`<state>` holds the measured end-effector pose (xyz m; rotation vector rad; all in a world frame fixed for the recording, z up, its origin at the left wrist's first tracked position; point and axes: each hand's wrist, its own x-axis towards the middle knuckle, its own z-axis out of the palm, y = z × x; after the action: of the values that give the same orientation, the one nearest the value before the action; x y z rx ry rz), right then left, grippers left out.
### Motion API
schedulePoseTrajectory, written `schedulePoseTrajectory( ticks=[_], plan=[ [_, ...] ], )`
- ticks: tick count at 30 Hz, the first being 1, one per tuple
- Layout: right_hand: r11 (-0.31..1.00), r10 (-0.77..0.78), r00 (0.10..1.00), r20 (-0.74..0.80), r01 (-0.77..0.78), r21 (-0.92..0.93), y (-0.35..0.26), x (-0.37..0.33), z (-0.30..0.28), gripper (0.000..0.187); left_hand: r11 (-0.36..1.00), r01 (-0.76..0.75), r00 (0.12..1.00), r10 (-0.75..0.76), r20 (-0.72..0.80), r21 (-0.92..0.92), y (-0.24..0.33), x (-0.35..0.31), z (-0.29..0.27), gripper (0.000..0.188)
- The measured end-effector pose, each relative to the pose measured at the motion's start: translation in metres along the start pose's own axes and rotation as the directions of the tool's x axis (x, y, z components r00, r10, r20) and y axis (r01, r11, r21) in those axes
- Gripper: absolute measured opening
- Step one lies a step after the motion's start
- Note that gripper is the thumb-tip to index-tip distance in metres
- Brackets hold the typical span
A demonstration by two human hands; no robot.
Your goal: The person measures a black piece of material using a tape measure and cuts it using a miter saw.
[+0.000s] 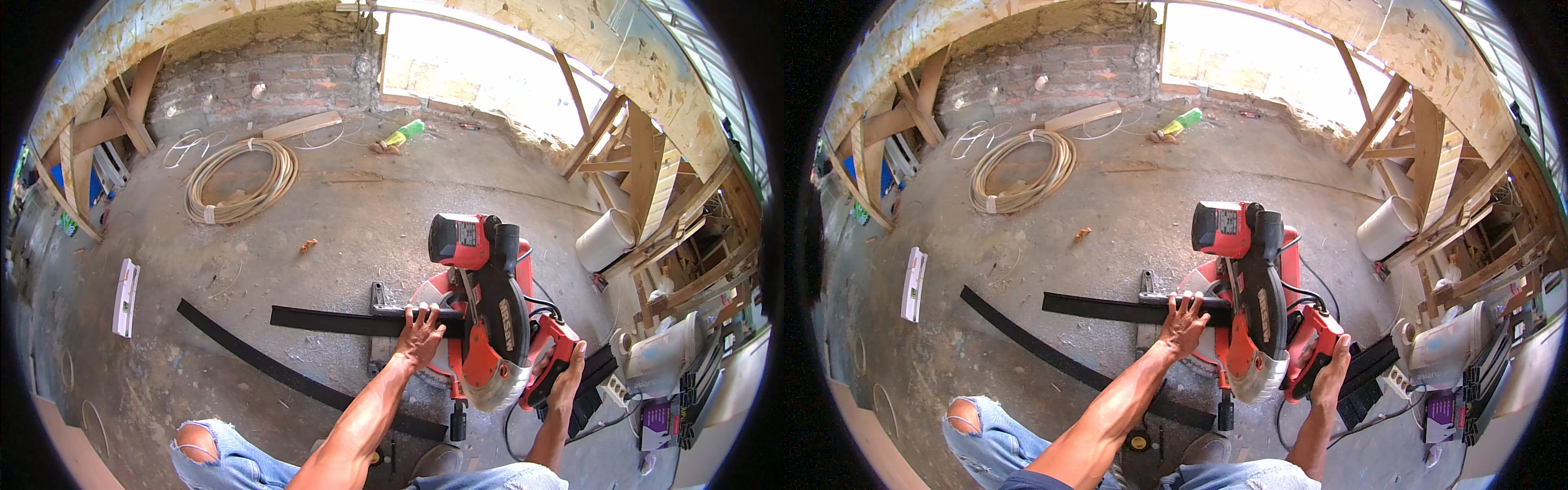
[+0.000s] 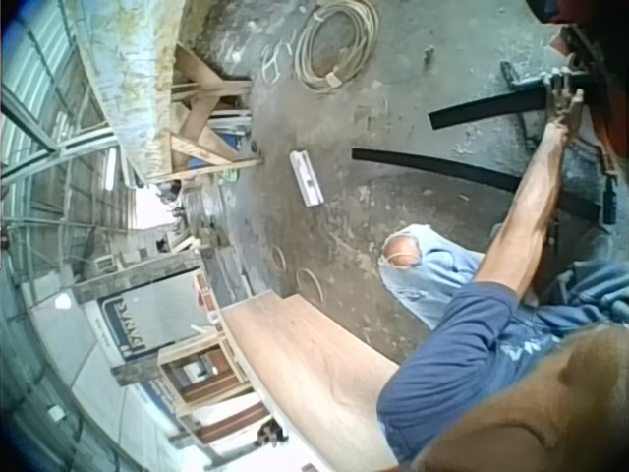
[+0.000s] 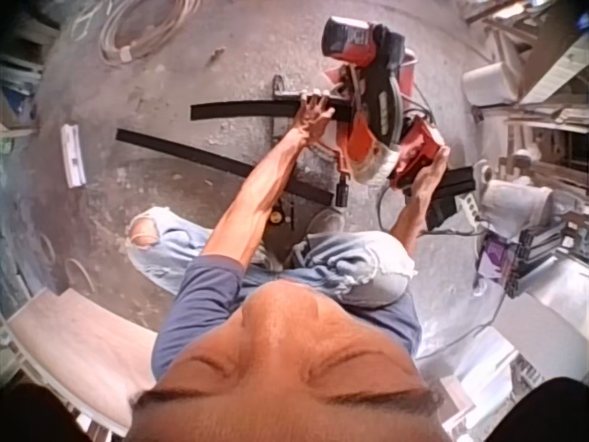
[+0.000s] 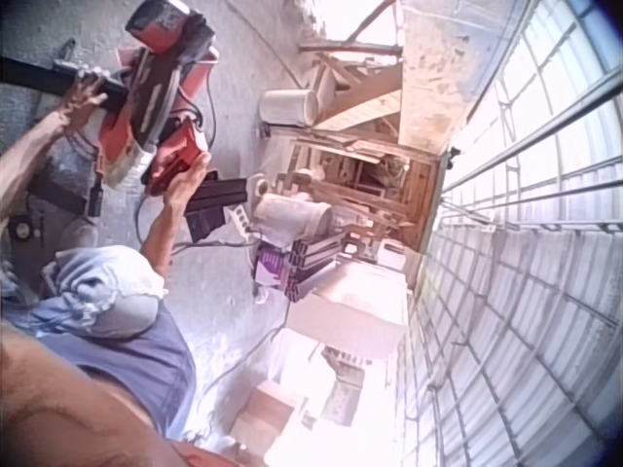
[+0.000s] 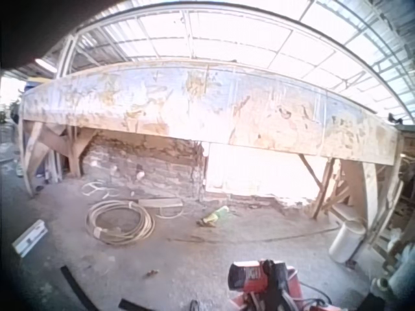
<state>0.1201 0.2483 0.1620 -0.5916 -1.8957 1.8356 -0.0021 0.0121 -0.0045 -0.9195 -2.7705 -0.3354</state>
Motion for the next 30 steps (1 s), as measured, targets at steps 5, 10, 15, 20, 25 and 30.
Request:
schedulePoseTrajectory(
  ticks=[5, 10, 15, 20, 25, 30],
  plan=[
    [0.998, -0.009, 1.0, 0.029, 0.007, 0.062, 0.023, -0.009, -0.009, 0.071, 1.0, -0.007, 1.0, 0.007, -0.004, 0.004, 0.0, -0.001, 0.001, 0.025],
    [0.996, -0.062, 0.998, 0.004, 0.061, 0.071, 0.038, -0.012, -0.012, 0.074, 1.0, -0.008, 1.0, 0.008, -0.011, -0.018, -0.001, -0.001, 0.001, 0.027],
    [0.998, 0.021, 0.999, 0.042, -0.023, 0.058, 0.012, -0.001, -0.009, 0.069, 0.999, -0.019, 1.0, 0.019, -0.002, -0.034, -0.003, 0.0, 0.001, 0.026],
    [0.997, 0.057, 0.998, 0.014, -0.056, -0.059, -0.041, 0.023, 0.016, 0.069, 1.0, -0.011, 0.999, 0.011, 0.035, -0.018, -0.004, -0.002, -0.005, 0.025],
    [0.986, 0.088, 0.996, -0.002, -0.088, -0.139, -0.068, 0.033, 0.025, 0.076, 0.997, -0.032, 0.999, 0.034, 0.031, -0.065, -0.005, -0.002, -0.009, 0.024],
    [0.984, 0.08, 0.997, 0.011, -0.077, -0.158, -0.065, 0.033, 0.023, 0.076, 0.996, -0.042, 0.998, 0.046, 0.047, -0.083, -0.007, -0.002, -0.008, 0.024]
  ],
)
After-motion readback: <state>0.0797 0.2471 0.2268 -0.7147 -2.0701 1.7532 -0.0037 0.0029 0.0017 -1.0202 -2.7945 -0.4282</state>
